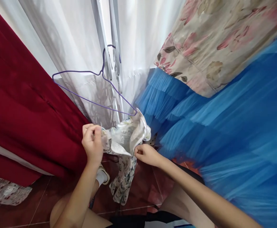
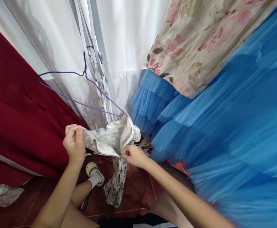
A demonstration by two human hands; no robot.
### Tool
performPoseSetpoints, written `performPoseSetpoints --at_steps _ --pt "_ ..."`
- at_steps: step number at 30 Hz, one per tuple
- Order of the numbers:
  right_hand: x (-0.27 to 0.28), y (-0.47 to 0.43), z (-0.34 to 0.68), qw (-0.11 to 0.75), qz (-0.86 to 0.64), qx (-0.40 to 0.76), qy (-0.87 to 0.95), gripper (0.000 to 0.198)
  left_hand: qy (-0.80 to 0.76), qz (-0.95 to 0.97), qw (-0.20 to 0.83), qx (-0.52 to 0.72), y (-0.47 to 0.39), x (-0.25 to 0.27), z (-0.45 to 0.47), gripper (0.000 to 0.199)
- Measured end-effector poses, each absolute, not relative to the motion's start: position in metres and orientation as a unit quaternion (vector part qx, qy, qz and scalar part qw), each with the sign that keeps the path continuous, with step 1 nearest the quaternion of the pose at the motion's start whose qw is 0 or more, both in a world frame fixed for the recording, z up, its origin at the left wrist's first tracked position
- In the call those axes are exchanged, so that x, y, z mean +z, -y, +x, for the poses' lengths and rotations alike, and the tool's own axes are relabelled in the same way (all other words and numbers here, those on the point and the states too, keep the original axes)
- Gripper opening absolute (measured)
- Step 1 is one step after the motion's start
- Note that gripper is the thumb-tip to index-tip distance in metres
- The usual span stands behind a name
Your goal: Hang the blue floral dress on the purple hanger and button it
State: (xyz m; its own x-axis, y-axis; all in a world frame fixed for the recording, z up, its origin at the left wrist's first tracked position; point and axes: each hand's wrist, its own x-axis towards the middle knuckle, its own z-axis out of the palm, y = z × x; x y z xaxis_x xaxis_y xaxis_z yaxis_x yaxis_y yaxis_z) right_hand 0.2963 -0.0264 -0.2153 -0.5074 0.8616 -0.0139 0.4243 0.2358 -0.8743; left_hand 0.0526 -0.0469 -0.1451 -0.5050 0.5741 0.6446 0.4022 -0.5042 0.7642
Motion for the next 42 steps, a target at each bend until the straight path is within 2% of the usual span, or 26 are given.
performPoseSetpoints --at_steps 2,3,4,5,8,10,14,17,20,22,25,28,31,34,37,42 --pt "-0.199 0.039 0.301 0.241 -0.391 0.425 0.780 0.057 -0.407 0.636 0.001 0.656 0.068 -0.127 0.077 0.014" --pt "-0.187 0.047 0.300 0.239 -0.353 0.433 0.794 0.079 -0.348 0.691 0.017 0.633 0.078 -0.120 0.088 0.011" --pt "-0.173 0.056 0.298 0.231 -0.308 0.457 0.802 0.091 -0.297 0.731 0.049 0.612 0.087 -0.114 0.098 0.008" --pt "-0.159 0.065 0.295 0.217 -0.263 0.495 0.799 0.089 -0.269 0.753 0.084 0.595 0.095 -0.110 0.106 0.007" --pt "-0.125 0.092 0.286 0.181 -0.205 0.597 0.754 0.047 -0.324 0.732 0.176 0.573 0.111 -0.106 0.120 0.007" --pt "-0.115 0.103 0.283 0.187 -0.230 0.609 0.736 0.030 -0.398 0.688 0.237 0.559 0.116 -0.107 0.122 0.007" --pt "-0.116 0.109 0.287 0.232 -0.276 0.584 0.727 0.035 -0.456 0.593 0.397 0.532 0.123 -0.115 0.117 0.020" --pt "-0.122 0.110 0.296 0.315 -0.286 0.584 0.691 0.032 -0.426 0.524 0.526 0.517 0.132 -0.128 0.116 0.020" --pt "-0.118 0.106 0.314 0.405 -0.301 0.499 0.704 0.026 -0.377 0.522 0.621 0.447 0.146 -0.150 0.118 0.033" --pt "-0.107 0.092 0.330 0.469 -0.314 0.378 0.734 0.023 -0.392 0.572 0.604 0.392 0.153 -0.167 0.119 0.032" --pt "-0.078 0.048 0.351 0.562 -0.334 0.197 0.731 0.021 -0.478 0.641 0.464 0.381 0.158 -0.184 0.114 0.025" --pt "-0.048 -0.019 0.354 0.586 -0.343 0.138 0.721 0.021 -0.525 0.650 0.341 0.430 0.151 -0.178 0.104 0.022" --pt "-0.029 -0.084 0.333 0.586 -0.335 0.217 0.705 0.039 -0.533 0.635 0.274 0.487 0.133 -0.151 0.095 0.020" --pt "-0.025 -0.123 0.301 0.524 -0.344 0.418 0.657 0.046 -0.519 0.619 0.229 0.544 0.112 -0.124 0.087 0.021" --pt "-0.025 -0.131 0.279 0.438 -0.325 0.588 0.596 0.043 -0.525 0.601 0.212 0.564 0.100 -0.113 0.067 0.023" --pt "-0.023 -0.115 0.280 0.358 -0.298 0.681 0.564 0.026 -0.559 0.580 0.228 0.547 0.090 -0.116 0.013 0.026"
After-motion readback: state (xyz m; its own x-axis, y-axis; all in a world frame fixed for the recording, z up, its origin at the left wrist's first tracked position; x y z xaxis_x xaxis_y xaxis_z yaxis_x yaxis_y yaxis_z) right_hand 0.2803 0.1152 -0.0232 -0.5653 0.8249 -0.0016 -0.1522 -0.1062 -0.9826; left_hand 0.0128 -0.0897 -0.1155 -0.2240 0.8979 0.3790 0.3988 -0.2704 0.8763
